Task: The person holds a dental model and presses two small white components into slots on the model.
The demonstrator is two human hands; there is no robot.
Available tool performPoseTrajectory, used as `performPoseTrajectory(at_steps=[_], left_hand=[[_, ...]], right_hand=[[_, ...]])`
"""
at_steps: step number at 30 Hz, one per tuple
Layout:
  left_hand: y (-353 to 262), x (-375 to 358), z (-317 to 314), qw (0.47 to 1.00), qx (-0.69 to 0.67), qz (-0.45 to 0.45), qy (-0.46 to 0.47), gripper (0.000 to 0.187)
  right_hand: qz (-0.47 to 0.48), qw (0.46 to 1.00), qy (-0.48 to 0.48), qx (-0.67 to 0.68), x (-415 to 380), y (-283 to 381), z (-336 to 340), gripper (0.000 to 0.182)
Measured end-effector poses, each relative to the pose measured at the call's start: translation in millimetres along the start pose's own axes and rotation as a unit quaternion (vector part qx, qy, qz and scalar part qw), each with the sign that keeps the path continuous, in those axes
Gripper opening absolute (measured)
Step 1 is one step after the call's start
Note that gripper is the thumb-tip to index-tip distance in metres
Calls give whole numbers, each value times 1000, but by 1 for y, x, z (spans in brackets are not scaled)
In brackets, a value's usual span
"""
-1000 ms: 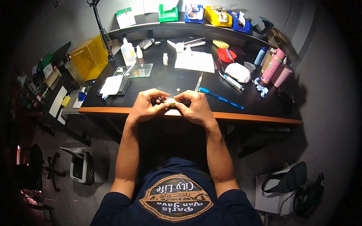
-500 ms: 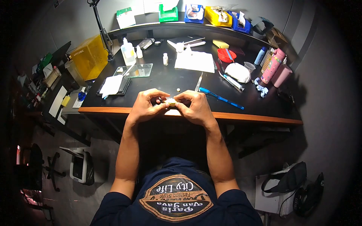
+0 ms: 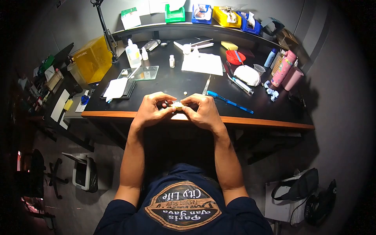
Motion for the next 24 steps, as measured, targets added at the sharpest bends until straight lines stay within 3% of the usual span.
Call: performPoseTrajectory(at_steps=[16, 19, 24], left_hand=[[-1, 0, 0, 1000, -20, 10, -9, 34], [-2, -2, 0, 997, -54, 60, -7, 32], [0, 0, -1, 1000, -12, 11, 14, 29]], right_hand=[[3, 1000, -12, 12, 0, 0, 0, 22], [-20, 999, -12, 34, -1, -3, -1, 25], [0, 1000, -9, 30, -1, -3, -2, 23]])
Point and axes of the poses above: each hand's wrist, its own x-axis towards the middle knuckle, its own z-axis out of the back of the hand, y = z × x, the point moved 6 cm from there along x, towards the middle knuckle, and after that the axes turned 7 degrees about -z, right-handed, at the moved point
